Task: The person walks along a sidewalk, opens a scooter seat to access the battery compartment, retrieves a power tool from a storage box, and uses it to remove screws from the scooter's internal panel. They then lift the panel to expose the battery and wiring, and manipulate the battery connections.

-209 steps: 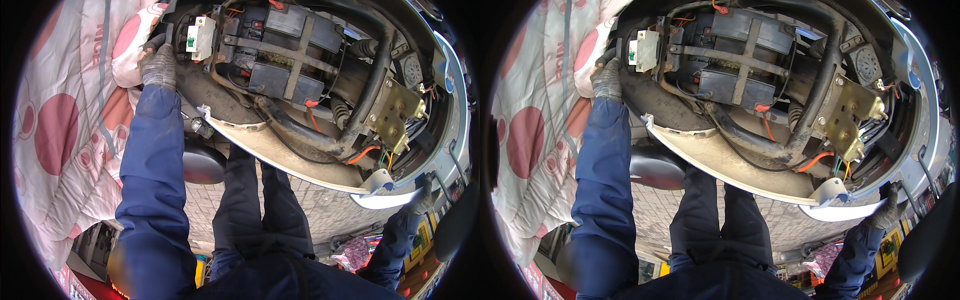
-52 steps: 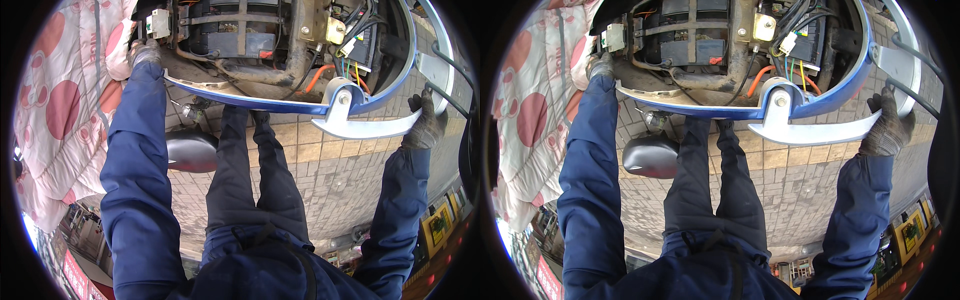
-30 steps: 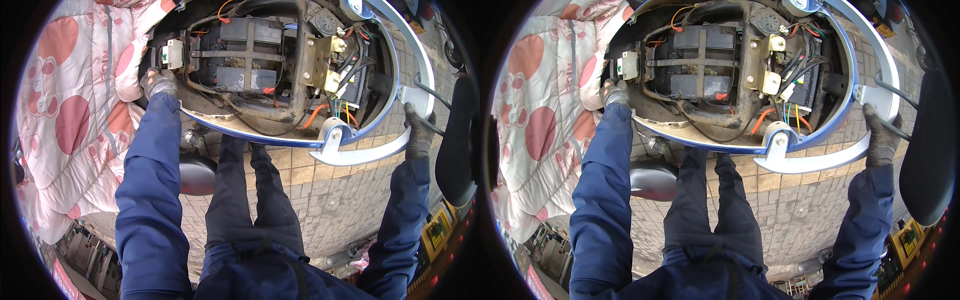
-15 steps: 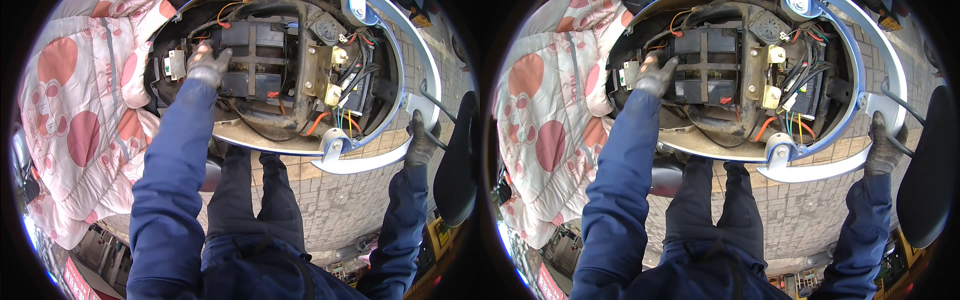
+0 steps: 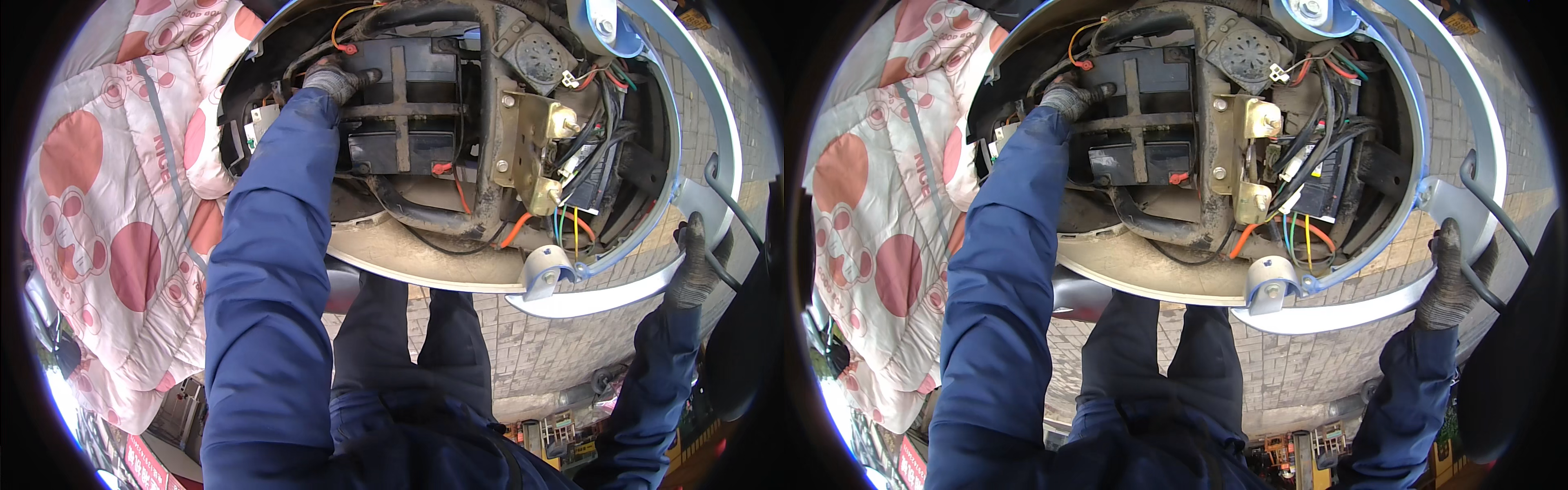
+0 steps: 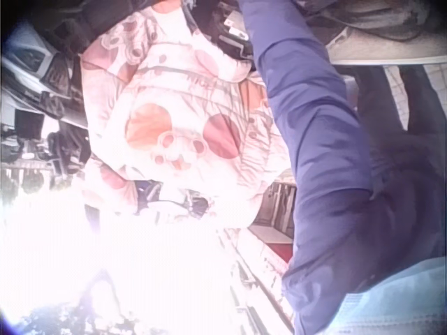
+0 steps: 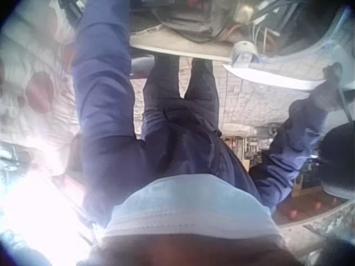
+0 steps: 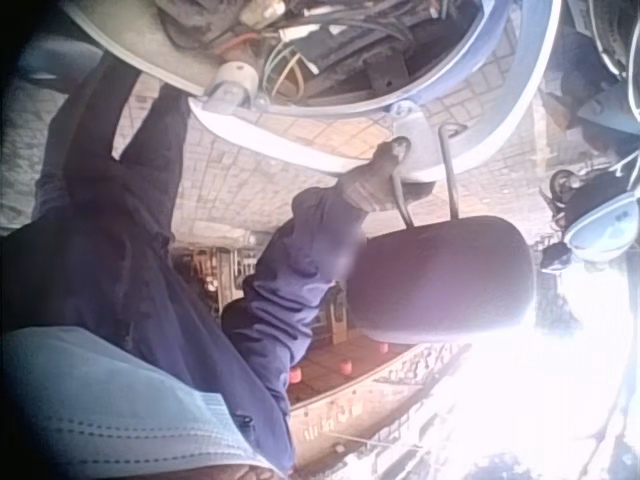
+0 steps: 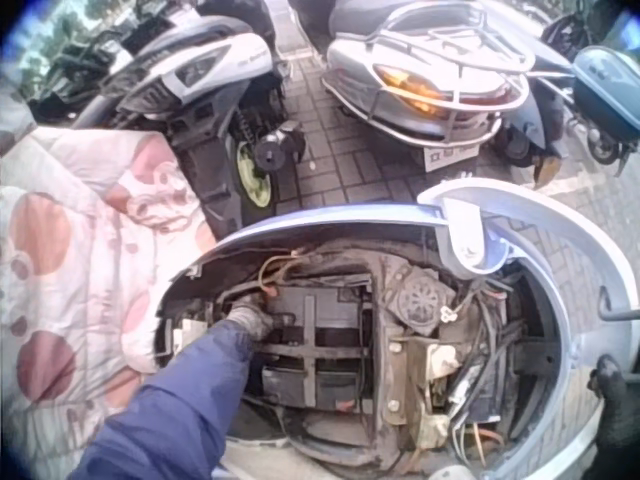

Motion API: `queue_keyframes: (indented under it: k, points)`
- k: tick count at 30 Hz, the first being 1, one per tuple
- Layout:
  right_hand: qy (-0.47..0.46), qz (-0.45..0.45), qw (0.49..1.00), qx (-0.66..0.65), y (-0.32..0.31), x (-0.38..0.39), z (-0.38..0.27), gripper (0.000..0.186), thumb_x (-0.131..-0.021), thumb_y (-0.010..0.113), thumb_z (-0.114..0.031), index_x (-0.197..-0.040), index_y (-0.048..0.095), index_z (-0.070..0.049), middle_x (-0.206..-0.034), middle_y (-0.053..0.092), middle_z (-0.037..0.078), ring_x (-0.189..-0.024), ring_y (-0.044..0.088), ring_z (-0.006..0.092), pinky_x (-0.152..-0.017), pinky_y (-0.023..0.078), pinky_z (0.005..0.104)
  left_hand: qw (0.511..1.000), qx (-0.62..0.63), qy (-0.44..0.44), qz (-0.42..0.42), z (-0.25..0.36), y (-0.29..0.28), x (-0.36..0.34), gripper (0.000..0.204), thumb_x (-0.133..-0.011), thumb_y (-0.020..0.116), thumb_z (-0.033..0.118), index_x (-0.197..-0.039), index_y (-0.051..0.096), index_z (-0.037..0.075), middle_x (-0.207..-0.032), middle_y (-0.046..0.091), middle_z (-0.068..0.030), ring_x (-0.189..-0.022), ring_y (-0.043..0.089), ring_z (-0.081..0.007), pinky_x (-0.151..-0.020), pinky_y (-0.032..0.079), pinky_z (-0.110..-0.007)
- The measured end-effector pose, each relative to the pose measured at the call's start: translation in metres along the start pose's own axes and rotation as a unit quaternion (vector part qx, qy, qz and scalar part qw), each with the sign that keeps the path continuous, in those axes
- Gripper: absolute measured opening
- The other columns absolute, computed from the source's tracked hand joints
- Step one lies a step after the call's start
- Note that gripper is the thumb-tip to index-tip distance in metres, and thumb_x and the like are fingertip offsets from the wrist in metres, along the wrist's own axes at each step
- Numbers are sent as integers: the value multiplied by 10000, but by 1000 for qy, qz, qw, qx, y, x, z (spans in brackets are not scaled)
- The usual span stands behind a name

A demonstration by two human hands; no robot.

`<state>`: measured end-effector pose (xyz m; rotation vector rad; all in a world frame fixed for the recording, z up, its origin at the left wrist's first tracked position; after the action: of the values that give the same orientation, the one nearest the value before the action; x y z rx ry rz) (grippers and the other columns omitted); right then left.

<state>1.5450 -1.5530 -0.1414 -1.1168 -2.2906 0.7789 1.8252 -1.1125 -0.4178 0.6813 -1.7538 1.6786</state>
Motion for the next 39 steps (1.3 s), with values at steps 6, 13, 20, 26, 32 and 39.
queue_keyframes:
  k: [6, 13, 20, 26, 32, 39]
  points:
    - [2, -14, 1000, 1, -1, -1, 0, 505, -749, 704, -186, -1131, 450, 27, -854, 562, 102, -706, 564, 128, -621, 486, 241, 996, -1, -35, -81, -11, -7, -1, 858, -645, 643, 611, -1284, 433, 79, -1343, 397, -130, -1242, 378, -267, -1028, 305, -359]
    - [-7, -23, 1000, 1, -3, -2, 3, 513, -737, 717, -196, -1120, 458, 28, -849, 562, 108, -699, 564, 139, -624, 486, 246, 997, -11, -64, -32, -24, -9, 2, 668, -716, 628, 491, -1245, 486, 108, -1300, 456, -101, -1208, 422, -253, -1008, 329, -341]
    - [-15, -20, 1000, -7, -3, -3, 5, 409, -749, 692, -150, -1063, 501, 30, -849, 570, 91, -678, 566, 131, -611, 486, 249, 996, -17, -50, 77, -22, -14, 21, 424, -793, 513, 346, -1151, 555, 123, -1184, 541, -131, -1108, 506, -286, -944, 393, -366]
    - [-1, -21, 1000, -22, -2, -2, 4, 467, -735, 722, -164, -1091, 472, 6, -810, 558, 76, -659, 541, 115, -584, 458, 229, 993, -59, 7, 99, 12, 2, 84, 606, -821, 455, 389, -1345, 322, 116, -1362, 328, -171, -1226, 378, -288, -1014, 321, -360]
    - [-6, -24, 999, -28, -1, -1, 2, 451, -741, 717, -151, -1094, 480, -1, -810, 559, 75, -665, 540, 114, -579, 451, 228, 990, -137, 17, 30, 38, 13, 97, 696, -832, 418, 415, -1404, 172, 104, -1473, 72, -128, -1342, 117, -341, -1083, 129, -444]
    - [-2, -18, 1000, -17, -2, -2, 3, 450, -737, 718, -147, -1091, 485, 5, -810, 561, 77, -669, 540, 115, -582, 449, 226, 985, -147, 86, 33, 60, 15, 111, 651, -851, 367, 391, -1392, 201, 68, -1456, 109, -177, -1343, 122, -335, -1096, 91, -411]
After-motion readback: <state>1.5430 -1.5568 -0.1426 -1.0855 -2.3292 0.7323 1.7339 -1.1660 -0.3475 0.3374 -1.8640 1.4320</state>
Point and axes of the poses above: each hand's wrist, its own x-axis away from the middle knuckle, its own y-axis out of the palm, z = x × y, the point moved 5 cm from there along -x, towards the middle knuckle
